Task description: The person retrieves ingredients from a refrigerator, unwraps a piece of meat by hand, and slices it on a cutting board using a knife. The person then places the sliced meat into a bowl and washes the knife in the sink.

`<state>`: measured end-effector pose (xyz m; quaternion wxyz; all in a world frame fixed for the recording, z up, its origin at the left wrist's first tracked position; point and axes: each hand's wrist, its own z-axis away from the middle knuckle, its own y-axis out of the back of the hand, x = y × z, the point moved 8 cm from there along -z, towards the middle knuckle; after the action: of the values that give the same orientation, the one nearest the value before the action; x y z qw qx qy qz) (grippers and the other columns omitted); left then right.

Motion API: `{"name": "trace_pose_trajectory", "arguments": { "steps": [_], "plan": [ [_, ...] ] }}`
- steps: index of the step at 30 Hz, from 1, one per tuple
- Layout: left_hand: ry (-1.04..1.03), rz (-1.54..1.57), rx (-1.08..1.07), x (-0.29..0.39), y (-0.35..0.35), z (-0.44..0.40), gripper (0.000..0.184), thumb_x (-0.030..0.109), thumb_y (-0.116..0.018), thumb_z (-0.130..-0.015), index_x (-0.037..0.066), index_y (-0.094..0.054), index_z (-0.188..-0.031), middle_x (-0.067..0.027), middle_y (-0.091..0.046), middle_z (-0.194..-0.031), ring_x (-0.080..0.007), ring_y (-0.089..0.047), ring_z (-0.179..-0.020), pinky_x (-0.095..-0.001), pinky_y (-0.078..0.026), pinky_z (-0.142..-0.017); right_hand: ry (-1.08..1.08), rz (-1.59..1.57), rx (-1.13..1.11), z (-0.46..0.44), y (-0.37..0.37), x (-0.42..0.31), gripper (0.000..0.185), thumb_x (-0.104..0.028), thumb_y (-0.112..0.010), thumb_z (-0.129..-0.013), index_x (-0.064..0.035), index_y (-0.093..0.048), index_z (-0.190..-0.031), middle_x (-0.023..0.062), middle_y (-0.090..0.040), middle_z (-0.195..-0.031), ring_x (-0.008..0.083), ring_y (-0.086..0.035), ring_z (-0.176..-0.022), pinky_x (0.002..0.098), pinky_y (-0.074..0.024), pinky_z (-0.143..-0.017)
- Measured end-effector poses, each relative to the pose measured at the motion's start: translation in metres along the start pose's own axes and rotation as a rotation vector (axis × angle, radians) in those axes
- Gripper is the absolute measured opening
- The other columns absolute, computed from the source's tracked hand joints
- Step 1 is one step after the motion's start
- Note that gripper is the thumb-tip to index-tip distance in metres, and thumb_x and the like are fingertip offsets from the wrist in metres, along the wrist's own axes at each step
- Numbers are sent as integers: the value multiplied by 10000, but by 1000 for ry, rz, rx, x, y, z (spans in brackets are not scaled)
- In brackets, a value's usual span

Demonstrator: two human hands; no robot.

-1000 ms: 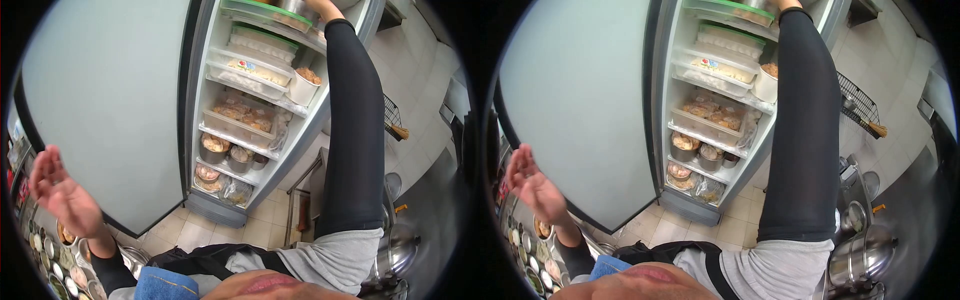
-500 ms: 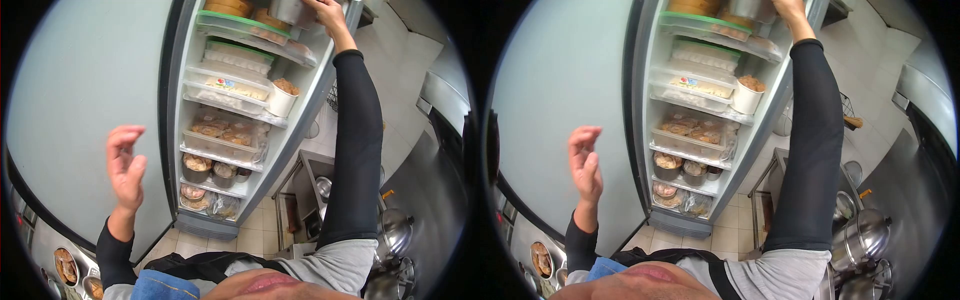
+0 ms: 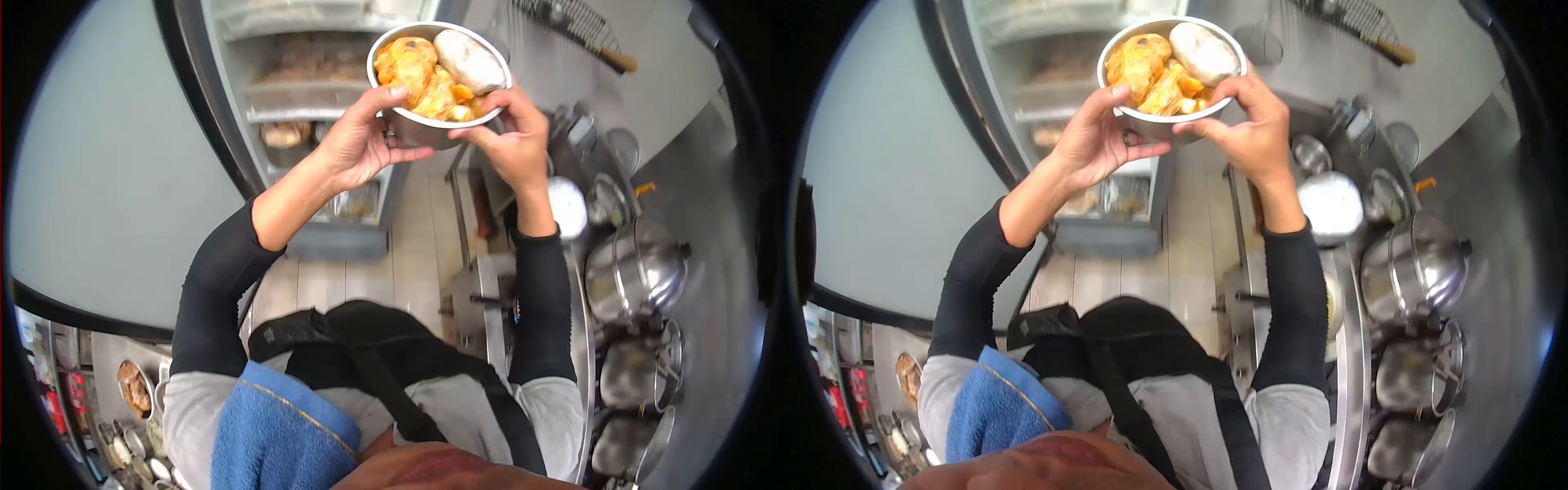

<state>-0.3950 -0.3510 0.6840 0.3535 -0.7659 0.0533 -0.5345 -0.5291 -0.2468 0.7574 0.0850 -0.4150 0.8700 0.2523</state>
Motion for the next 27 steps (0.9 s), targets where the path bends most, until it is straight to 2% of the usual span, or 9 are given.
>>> {"name": "trace_pose_trajectory", "arguments": {
  "steps": [2, 6, 7, 10, 11, 15, 21, 24, 27],
  "plan": [
    [2, 35, 18, -46, 14, 6, 710, 268, -648, -865, 26, -306, -1437, -218, -435, -1393, -353, -579, -1180, -549, -509, -988, -32, 36, -3, 51, -8, 16, 498, 3, -903, -607, -62, -546, -948, 142, -582, -1249, 234, -519, -1220, 362, -398, -1039],
    [9, 111, 85, -104, 32, 27, 725, 192, -645, -818, 37, -310, -1441, -174, -432, -1414, -329, -533, -1249, -542, -523, -970, -373, -463, 164, 102, 0, 33, 651, -141, -840, -750, -30, -512, -1301, 118, -455, -1424, 220, -479, -1288, 377, -425, -1052],
    [-15, 77, 117, -113, 34, 31, 732, 191, -647, -813, 45, -307, -1444, -166, -434, -1412, -324, -524, -1259, -539, -528, -964, -568, -291, 111, 107, -4, 39, 593, -210, -781, -800, -20, -544, -1310, 130, -521, -1304, 251, -507, -1239, 386, -446, -1012],
    [-71, -48, 217, -125, 44, 43, 820, 176, -653, -798, 129, -209, -1485, -137, -402, -1432, -311, -489, -1291, -521, -545, -933, -500, 636, -198, 102, -13, 32, 550, -275, -752, -812, -19, -586, -1270, 142, -551, -1178, 264, -582, -1087, 337, -500, -858],
    [-94, -72, 255, -128, 48, 45, 841, 170, -654, -795, 151, -183, -1492, -133, -392, -1437, -307, -489, -1290, -515, -548, -927, -444, 654, -139, 100, -19, 28, 432, -287, -755, -795, 6, -664, -1100, 145, -571, -1030, 287, -596, -966, 345, -496, -799],
    [-139, -169, 400, -137, 71, 57, 913, 128, -660, -780, 242, -123, -1509, -105, -373, -1444, -276, -496, -1265, -467, -559, -878, -489, 493, -132, 97, -52, 38, 327, -266, -733, -775, -13, -625, -953, 186, -628, -943, 365, -594, -948, 434, -482, -844],
    [-290, -287, 388, -140, 116, 66, 1070, 70, -719, -797, 281, -12, -1572, -87, -269, -1539, -264, -436, -1319, -390, -520, -927, -658, 518, -302, 99, -90, 69, 585, -223, -732, -724, -17, -457, -1197, 277, -660, -944, 473, -641, -888, 535, -527, -774],
    [-90, -101, 460, -139, 127, 69, 1051, 30, -679, -789, 309, -10, -1550, -109, -308, -1501, -330, -472, -1272, -563, -550, -843, -632, 473, -286, 91, -108, 74, 675, -257, -756, -671, 7, -438, -1205, 285, -660, -917, 461, -647, -878, 511, -524, -788],
    [-47, -18, 477, -129, 125, 75, 1018, 19, -629, -807, 317, 14, -1538, -131, -325, -1470, -339, -468, -1265, -606, -510, -900, -641, 464, -293, 89, -123, 83, 667, -258, -747, -667, 14, -439, -1191, 273, -663, -903, 424, -662, -860, 481, -533, -786]
  ]
}}
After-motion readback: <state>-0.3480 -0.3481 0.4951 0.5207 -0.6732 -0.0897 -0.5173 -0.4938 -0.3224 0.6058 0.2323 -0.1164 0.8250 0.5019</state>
